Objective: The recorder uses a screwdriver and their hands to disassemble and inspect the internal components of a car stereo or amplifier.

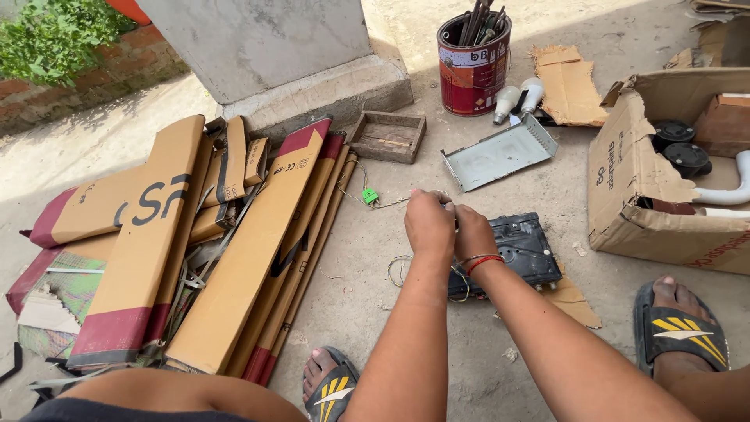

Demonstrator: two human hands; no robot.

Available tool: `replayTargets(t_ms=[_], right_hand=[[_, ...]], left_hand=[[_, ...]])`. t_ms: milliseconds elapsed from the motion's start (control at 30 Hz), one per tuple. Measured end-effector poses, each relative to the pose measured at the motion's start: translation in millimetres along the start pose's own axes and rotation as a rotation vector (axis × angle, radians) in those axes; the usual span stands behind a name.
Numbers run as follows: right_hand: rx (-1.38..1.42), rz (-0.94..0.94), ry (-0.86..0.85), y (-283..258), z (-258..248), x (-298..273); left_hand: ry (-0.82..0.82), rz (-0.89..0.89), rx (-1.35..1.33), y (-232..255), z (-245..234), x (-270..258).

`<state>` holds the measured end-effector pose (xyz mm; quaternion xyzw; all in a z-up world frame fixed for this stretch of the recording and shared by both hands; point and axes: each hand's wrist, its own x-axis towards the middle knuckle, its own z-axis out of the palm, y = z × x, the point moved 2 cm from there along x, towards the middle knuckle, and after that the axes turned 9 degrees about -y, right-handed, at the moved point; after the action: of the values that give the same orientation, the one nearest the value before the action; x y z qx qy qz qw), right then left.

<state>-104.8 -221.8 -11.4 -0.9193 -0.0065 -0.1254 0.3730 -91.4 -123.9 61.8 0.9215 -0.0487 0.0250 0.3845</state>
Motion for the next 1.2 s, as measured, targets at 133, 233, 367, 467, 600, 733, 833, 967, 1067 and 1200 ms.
replayTargets(t_ms=[133, 233, 367, 467, 600, 733, 833, 967, 1067, 1200], right_hand=[[0.087, 0.035, 0.111, 7, 7, -1], [0.030, 0.040, 0.108, 5, 4, -2], [0.280, 0.150, 0.037, -1, -20, -8], [0.272, 0.239, -0.084, 19, -30, -14], [-0.088, 0.179, -0.285, 48, -26, -5], [-0.319, 0.175, -0.489, 61, -22, 7], [-0.564, 0.128, -0.672, 71, -8, 6], [-0.606, 0.071, -0.602, 71, 1, 3], [-0.630, 0.064, -0.580, 69, 0, 4], [-0.631, 0.095, -0.566, 70, 0, 6]], left_hand=[[-0.119, 0.142, 0.127, -10, 20, 29], [-0.277, 0.248, 0.367, -8, 21, 42], [-0.492, 0.410, 0.660, -1, 14, 57], [-0.642, 0.462, 0.760, 23, -3, 59], [-0.854, 0.533, 0.824, 18, -3, 77], [-0.984, 0.617, 0.781, 8, 0, 99], [-1.061, 0.673, 0.762, 4, -1, 101], [-1.077, 0.818, 0.862, 5, 6, 103], [-1.077, 0.885, 0.857, 17, 8, 105], [-1.098, 0.955, 0.802, 23, 14, 108]])
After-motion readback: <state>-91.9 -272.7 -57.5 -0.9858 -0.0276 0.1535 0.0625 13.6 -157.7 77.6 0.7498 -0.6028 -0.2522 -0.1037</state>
